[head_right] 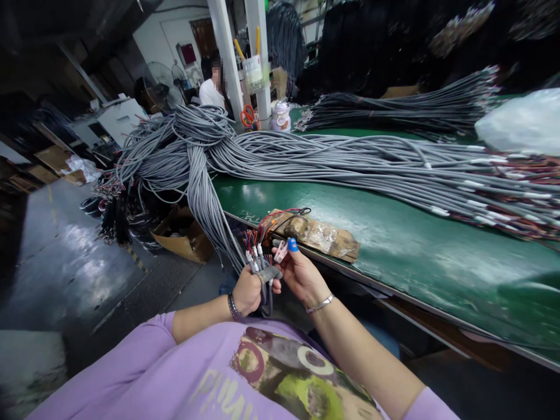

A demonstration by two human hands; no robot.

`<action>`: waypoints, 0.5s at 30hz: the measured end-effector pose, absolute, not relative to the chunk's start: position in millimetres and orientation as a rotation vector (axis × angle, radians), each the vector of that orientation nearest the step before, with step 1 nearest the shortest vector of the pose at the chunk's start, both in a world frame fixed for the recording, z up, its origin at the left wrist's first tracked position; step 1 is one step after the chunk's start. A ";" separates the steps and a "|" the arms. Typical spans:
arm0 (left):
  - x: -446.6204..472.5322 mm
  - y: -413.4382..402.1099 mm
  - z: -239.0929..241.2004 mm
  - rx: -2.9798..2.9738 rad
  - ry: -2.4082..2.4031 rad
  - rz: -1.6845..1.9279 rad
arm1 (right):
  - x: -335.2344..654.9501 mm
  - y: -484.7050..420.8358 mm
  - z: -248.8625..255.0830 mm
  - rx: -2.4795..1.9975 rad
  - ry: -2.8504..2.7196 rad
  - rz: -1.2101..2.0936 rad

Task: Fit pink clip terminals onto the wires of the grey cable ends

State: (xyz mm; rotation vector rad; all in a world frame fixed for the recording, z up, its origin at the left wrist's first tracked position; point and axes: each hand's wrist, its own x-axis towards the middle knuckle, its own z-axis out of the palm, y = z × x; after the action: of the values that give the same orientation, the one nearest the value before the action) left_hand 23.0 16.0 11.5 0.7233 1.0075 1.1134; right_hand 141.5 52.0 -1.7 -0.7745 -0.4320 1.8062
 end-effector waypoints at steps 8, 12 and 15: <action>12.6 8.1 11.5 0.734 1.024 1.085 | 154.0 42.0 -13.2 -0.765 -0.408 1.871; 9.0 10.7 2.1 0.754 0.952 1.027 | 163.9 35.0 -19.4 -0.802 -0.359 1.871; 6.8 14.1 -6.4 0.796 0.899 0.994 | 173.3 27.8 -25.1 -0.871 -0.365 1.816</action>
State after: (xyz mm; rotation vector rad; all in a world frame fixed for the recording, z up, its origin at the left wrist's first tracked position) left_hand 6.8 14.1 -6.4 0.7963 0.8985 0.9943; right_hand 173.3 27.8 -25.1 -0.8713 -0.3646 1.8155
